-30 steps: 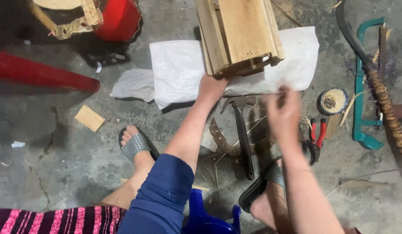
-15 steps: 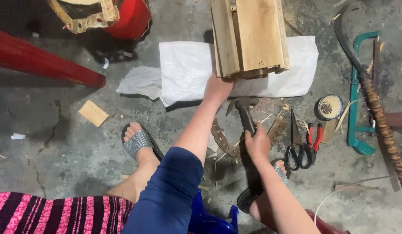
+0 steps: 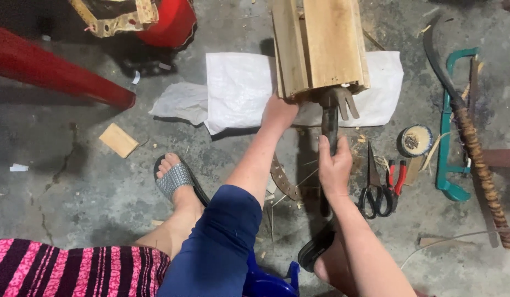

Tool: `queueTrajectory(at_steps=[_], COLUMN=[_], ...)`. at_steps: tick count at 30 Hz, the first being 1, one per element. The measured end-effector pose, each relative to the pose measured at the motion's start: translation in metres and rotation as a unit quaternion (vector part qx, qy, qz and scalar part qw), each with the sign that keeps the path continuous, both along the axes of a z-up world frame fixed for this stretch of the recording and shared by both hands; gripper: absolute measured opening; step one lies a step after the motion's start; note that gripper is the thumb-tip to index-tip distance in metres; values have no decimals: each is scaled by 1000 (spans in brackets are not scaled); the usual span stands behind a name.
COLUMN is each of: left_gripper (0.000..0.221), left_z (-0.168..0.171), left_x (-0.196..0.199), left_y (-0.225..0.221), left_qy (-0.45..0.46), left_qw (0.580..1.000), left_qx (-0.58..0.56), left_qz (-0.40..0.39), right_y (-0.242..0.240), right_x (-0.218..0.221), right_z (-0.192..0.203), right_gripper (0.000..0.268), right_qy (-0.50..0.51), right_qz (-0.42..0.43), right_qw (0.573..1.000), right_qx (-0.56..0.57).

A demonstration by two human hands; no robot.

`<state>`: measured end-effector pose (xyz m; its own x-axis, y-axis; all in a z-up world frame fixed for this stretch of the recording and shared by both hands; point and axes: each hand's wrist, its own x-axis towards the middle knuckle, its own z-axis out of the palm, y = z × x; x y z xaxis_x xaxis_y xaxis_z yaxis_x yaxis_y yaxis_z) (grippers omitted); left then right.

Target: Fitting and securing wooden slats onto a circular frame using a hammer and nails to assemble a drum-like object.

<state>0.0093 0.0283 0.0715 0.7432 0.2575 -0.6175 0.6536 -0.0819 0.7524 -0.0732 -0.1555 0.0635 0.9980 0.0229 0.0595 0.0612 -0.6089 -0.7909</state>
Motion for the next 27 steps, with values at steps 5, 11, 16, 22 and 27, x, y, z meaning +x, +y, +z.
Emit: queueTrajectory(at_steps=[5,11,16,22,27], left_gripper=[48,50,54,47,46], left_z=[-24,-3,4,-7,-8], left_x=[1,-2,-4,1,-3], left_y=[-3,-2,-1,-2,-3], left_qy=[-17,-31,-65,-25,-47], left_qw=[1000,999,995,1000,999], left_qx=[-11,-21,-64,-10,-1], left_qz=[9,11,35,1,-5], right_y=[7,12,8,1,8], right_x=[-7,0,0,3,0], right_z=[-9,-5,0,-9,-8], right_gripper=[31,28,31,21,30], right_qy=[-10,-43,-25,-58,-34], right_qz=[-17,3,4,1,-13], right_qw=[1000,998,999,998,998], right_qx=[-5,-44,-46,-19,-59])
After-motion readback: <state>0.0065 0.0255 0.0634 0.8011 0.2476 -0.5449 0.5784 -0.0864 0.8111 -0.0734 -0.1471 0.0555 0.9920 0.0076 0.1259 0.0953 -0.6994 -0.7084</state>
